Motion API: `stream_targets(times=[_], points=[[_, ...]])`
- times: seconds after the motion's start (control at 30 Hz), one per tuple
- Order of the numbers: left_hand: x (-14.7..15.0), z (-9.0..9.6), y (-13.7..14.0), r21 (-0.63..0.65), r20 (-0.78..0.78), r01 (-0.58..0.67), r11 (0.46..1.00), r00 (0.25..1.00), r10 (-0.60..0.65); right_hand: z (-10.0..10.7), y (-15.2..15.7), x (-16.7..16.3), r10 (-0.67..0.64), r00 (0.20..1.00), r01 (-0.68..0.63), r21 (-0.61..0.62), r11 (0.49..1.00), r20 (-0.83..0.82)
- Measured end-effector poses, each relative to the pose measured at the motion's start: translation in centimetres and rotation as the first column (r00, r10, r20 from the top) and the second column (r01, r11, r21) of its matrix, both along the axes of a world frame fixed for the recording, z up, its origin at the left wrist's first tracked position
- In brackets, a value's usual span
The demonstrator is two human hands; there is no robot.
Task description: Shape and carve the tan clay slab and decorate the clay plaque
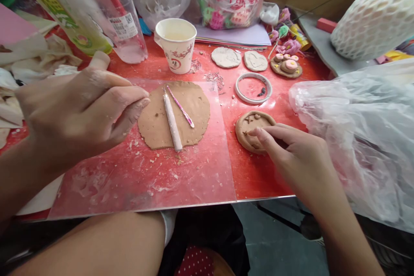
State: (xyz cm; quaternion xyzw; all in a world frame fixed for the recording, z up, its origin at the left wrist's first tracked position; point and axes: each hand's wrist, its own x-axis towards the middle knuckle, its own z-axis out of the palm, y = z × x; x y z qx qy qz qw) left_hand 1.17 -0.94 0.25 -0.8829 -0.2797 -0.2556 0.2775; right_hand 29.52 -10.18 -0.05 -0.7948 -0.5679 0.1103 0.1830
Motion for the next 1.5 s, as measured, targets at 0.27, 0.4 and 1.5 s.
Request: stream_targets(times=[0.27,0.4,1.5], points=[[-0.2,-0.2,0.2,-0.101,0.025,0.041,0.994,0.999,-0.039,-0.1,-0.1,0.1,0.0,1.0,-0.001,0.032,0.999,0.02],[-0.3,-0.3,0.3,-0.163,0.038,0.059,0.985,0.998,-0.053,0.4,0.0,-0.3,0.0,1.0,0.0,0.003,1.0,-0.019],[-0.1,-0.1,0.1,-0.098,0.039,0.057,0.994,0.998,-0.053,0.1,0.2,0.3,-0.029,0.996,0.033,-0.057,0.998,0.079]])
